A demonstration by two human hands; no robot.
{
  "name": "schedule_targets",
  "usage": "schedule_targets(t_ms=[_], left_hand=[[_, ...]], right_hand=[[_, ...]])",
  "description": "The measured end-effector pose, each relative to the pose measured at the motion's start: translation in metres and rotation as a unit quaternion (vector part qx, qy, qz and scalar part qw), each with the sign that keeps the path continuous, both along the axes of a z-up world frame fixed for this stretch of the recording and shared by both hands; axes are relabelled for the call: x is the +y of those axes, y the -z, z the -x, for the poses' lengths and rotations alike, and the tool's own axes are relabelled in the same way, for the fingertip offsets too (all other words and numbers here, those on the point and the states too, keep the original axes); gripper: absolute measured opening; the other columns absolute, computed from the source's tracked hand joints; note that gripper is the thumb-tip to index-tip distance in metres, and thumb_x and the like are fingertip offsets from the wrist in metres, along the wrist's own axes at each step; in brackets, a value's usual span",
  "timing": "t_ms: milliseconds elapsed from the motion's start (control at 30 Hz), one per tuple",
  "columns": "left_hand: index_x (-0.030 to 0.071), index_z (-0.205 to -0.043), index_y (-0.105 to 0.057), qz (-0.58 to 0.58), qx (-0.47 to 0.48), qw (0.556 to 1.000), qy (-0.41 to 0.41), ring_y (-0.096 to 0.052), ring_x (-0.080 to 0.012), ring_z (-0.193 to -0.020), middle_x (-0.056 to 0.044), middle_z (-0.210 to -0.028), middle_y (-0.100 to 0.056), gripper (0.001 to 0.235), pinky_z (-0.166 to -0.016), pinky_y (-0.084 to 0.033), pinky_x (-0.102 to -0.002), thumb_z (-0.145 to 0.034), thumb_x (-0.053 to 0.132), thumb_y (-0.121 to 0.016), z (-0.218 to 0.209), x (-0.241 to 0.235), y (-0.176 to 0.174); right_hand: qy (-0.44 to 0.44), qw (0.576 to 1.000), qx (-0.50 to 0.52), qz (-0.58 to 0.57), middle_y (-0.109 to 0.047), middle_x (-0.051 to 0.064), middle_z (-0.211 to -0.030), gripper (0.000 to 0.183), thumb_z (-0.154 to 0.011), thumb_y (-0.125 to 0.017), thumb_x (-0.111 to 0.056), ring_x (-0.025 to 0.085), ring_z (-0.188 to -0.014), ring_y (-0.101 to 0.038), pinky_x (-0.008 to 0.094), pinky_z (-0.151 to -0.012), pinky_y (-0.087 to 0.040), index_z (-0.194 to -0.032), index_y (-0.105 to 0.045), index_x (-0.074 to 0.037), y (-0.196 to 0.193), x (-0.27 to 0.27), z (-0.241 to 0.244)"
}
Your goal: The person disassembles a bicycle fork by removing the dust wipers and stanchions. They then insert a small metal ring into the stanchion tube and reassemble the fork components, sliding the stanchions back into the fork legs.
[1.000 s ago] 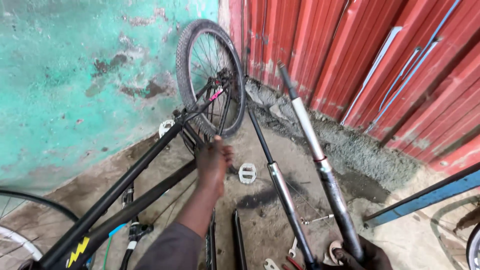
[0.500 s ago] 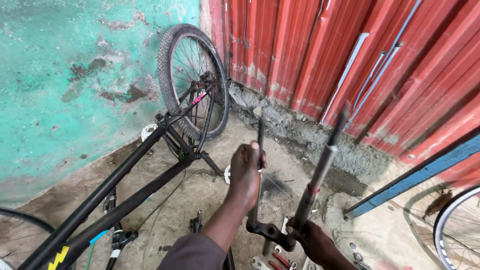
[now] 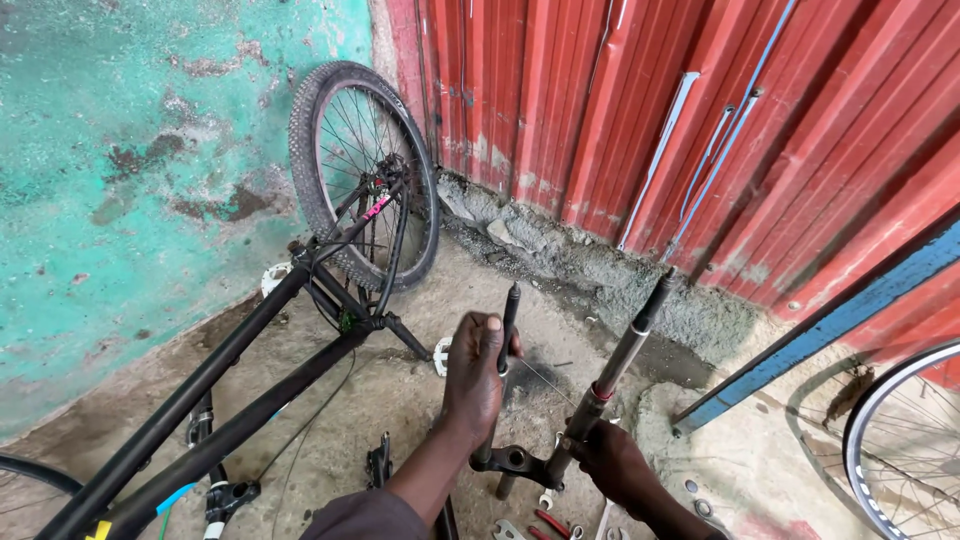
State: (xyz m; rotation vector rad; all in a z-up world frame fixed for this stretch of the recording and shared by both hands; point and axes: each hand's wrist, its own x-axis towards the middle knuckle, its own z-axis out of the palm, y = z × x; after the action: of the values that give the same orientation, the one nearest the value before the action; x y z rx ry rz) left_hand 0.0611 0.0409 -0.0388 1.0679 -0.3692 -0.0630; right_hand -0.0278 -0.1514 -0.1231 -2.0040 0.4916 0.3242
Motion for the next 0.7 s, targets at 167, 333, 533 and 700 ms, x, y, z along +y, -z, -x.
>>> schedule_targets(t_ms=[167,333,533,700], left_hand=[[0.008,-0.106,-0.042,-0.04,-0.121,0.99,-0.051,-0.059,-0.016,-0.07,-0.006,-0.084,-0.056,0.028,-0.063,-0.056,-0.033,-0.096,0.01,-0.068,-0.006,0.009,-0.02],[0.008,-0.108,-0.043,-0.034,-0.042,0.997,-0.058,-0.048,-0.0116,-0.066,-0.006,-0.085,-0.052,0.031,-0.051,-0.041,-0.029,-0.094,-0.003,-0.068,-0.007,0.01,-0.021],[0.011,-0.115,-0.045,-0.233,-0.054,0.959,-0.15,-0.057,-0.0149,-0.078,-0.005,-0.093,-0.056,0.029,-0.066,-0.051,-0.034,-0.099,0.022,-0.066,0.018,0.002,-0.039],[0.004,-0.117,-0.032,-0.081,-0.003,0.996,-0.041,-0.062,-0.0191,-0.07,-0.011,-0.092,-0.056,0.036,-0.053,-0.058,-0.028,-0.1,0.003,-0.063,0.033,-0.01,-0.052]], right_hand=[[-0.216,0.931,0.079,0.283,-0.063,-0.002,-0.057,0.046,-0.1,-0.061,-0.061,0.015,-0.052,-0.062,0.03,-0.066,-0.056,-0.079,-0.069,-0.021,0.002,-0.016,-0.005],[-0.316,0.892,0.186,-0.266,-0.06,0.003,-0.08,0.013,-0.101,-0.05,0.001,0.011,-0.065,-0.05,0.029,-0.055,-0.039,-0.103,-0.063,0.0,-0.05,0.006,0.0],[-0.318,0.915,-0.228,-0.102,-0.082,0.008,-0.076,0.014,-0.093,-0.067,-0.007,0.016,-0.063,-0.08,0.03,-0.058,-0.072,-0.089,-0.079,-0.003,-0.192,0.066,0.031],[-0.02,0.945,-0.325,-0.021,-0.082,0.006,-0.1,0.028,-0.09,-0.068,-0.007,0.015,-0.081,-0.079,0.03,-0.073,-0.071,-0.118,-0.067,-0.009,-0.194,0.074,0.017]])
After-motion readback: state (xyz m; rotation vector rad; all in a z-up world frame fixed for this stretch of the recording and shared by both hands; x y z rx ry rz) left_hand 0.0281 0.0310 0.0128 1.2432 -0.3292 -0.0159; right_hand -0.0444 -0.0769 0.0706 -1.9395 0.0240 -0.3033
